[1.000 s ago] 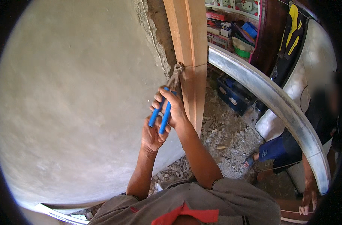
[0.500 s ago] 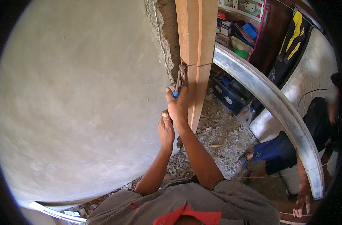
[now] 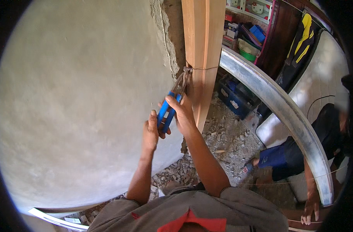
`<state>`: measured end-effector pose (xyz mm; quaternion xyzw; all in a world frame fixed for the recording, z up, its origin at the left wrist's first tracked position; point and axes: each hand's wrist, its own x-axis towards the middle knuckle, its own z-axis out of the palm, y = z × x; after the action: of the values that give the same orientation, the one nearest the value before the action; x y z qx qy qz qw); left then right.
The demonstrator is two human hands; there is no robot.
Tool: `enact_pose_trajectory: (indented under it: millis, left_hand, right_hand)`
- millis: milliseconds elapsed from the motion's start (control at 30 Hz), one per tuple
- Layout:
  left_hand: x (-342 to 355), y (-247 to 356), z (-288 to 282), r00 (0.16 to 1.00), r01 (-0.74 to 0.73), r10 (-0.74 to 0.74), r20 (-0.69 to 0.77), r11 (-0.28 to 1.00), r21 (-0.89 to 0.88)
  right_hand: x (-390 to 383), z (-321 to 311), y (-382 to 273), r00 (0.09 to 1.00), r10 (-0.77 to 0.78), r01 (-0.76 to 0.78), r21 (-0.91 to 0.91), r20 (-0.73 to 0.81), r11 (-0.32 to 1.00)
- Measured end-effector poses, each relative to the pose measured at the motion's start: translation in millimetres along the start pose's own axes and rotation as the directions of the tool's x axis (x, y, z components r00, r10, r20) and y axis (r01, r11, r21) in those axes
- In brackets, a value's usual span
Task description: The person secures a wooden door frame to a wall using wire and pliers. They wrap wire around the frame and tighten it with pliers while another person holds the frame in place.
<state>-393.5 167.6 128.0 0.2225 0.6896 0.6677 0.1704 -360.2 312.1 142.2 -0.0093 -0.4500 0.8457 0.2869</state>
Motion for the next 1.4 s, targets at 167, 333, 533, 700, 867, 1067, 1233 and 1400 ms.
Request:
enact_pose_trajectory:
  millis: [167,333,533,700,867,1067,1233,1400]
  left_hand:
    - [-10.0,65.5,-33.4,0.984,-0.041,0.001,0.178,0.974,0.221]
    - [-32.7,96.2,-18.9,0.823,-0.481,0.550,-0.142,0.808,0.340]
    - [-9.2,106.6,18.6,0.577,-0.769,0.741,-0.343,0.634,0.077]
    - [30.4,126.7,15.3,0.484,-0.875,0.798,-0.358,0.452,-0.173]
    - [47.5,150.1,14.1,0.520,-0.849,0.770,-0.371,0.415,-0.328]
    - [53.5,197.5,31.5,0.539,-0.842,0.762,-0.358,0.485,-0.236]
    - [63.0,230.0,40.0,0.569,-0.820,0.767,-0.297,0.558,-0.127]
    - [88.1,245.2,33.3,0.603,-0.796,0.777,-0.183,0.603,-0.062]
  right_hand:
    - [2.6,38.5,-2.1,0.983,0.081,-0.165,0.585,0.167,0.794]
    - [4.9,80.0,-23.9,0.995,0.064,-0.098,0.806,0.075,0.583]
    - [21.4,110.3,-39.6,0.999,0.046,-0.046,0.852,0.026,0.522]
    - [25.4,110.7,-39.9,0.987,0.061,-0.162,0.853,0.152,0.496]
    - [-7.6,60.4,-26.4,0.996,0.033,-0.060,0.348,0.083,0.935]
    - [-85.8,-75.5,55.7,0.885,0.387,-0.393,0.032,-0.260,0.919]
    - [-172.6,-161.6,107.8,0.787,0.496,-0.548,-0.045,-0.368,0.835]
    - [-231.6,-229.7,135.5,0.750,0.568,-0.647,-0.199,-0.337,0.736]
